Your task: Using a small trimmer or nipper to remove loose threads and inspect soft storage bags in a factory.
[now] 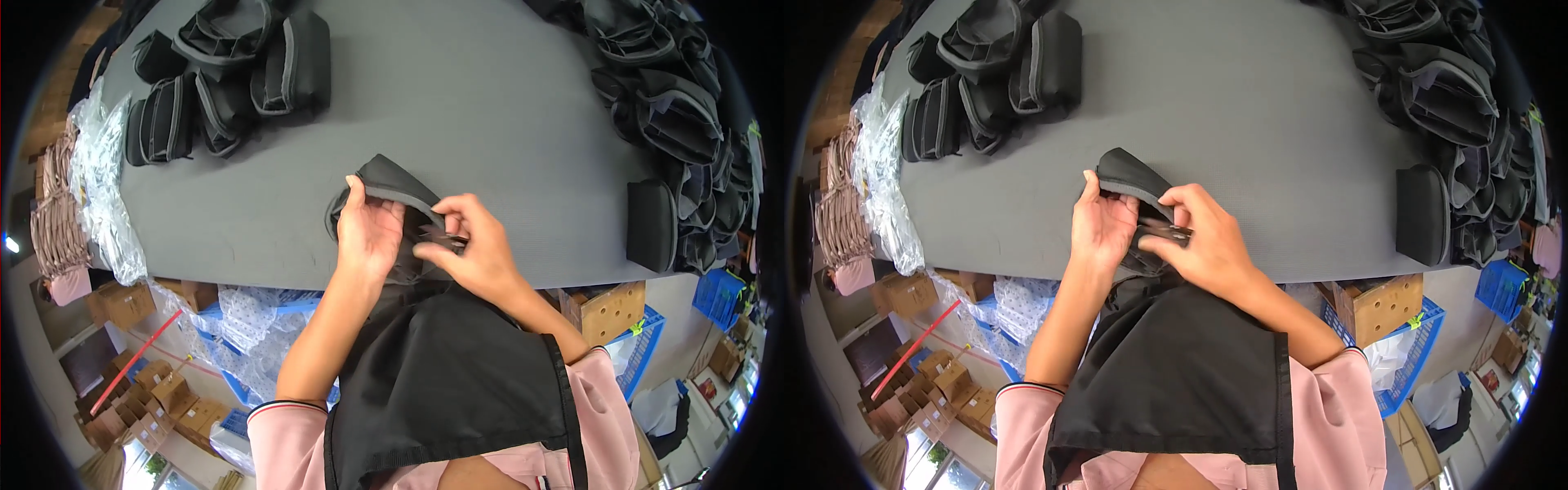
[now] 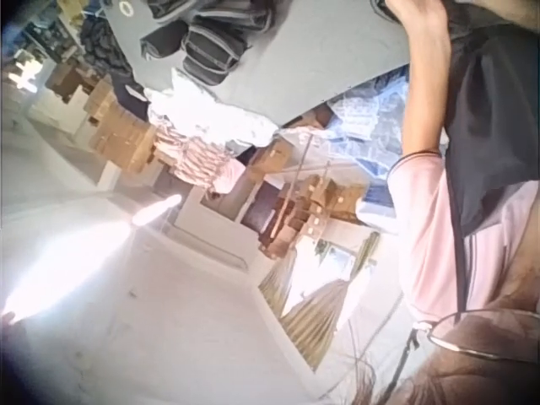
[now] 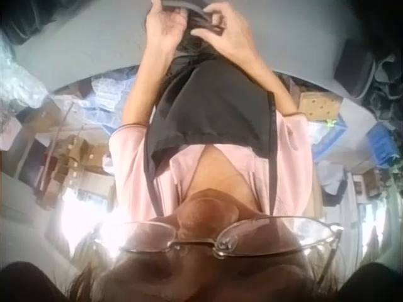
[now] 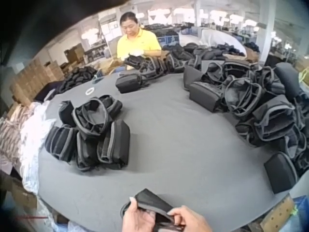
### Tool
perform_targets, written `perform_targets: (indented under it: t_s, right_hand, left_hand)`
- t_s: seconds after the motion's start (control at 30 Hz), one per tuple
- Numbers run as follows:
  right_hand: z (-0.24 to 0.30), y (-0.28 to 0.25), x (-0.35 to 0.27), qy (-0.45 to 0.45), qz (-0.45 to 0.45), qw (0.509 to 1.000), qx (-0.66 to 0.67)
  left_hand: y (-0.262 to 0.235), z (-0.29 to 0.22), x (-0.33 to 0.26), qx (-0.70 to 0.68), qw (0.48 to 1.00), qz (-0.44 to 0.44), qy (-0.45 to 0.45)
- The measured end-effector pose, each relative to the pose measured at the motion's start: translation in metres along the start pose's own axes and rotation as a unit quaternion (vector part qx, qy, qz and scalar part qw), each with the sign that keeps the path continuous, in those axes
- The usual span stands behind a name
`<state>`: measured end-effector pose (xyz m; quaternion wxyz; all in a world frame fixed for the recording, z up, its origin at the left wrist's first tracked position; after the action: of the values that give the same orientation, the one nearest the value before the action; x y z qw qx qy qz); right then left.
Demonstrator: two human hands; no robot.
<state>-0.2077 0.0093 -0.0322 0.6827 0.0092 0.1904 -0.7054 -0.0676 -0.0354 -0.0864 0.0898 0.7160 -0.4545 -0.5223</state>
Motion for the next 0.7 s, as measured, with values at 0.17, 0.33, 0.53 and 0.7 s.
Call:
perform_targets:
  t_s: [0.17,0.33,0.53,0.7]
  right_hand:
    - [-0.021,-0.009,0.029,-0.056,-0.116,0.989,-0.070]
    - [-0.018,0.003,0.057,-0.027,-0.039,0.999,0.009]
    - [-0.050,0.033,0.072,0.211,0.171,0.941,0.202]
    - [-0.054,-0.002,0.039,-0.055,-0.121,0.991,-0.014]
  left_hand:
    - [-0.016,-0.002,0.004,0.247,0.961,0.123,-0.018]
    - [-0.007,0.011,0.004,0.569,0.771,0.250,-0.138]
    - [-0.012,0.019,0.019,0.575,0.781,0.231,-0.076]
    - [-0.012,0.020,0.017,0.532,0.828,0.175,-0.035]
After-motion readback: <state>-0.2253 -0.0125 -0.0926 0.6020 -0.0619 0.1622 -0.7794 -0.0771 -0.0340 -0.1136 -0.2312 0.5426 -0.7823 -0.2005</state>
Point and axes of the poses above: each hand's wrist, its own x-axis towards the middle knuckle, its own y-axis out of the palm, z = x × y, the point moved 6 cm from there along x, towards the middle knuckle, and after that the axes turned 8 degrees about y, right-handed, at the moved point
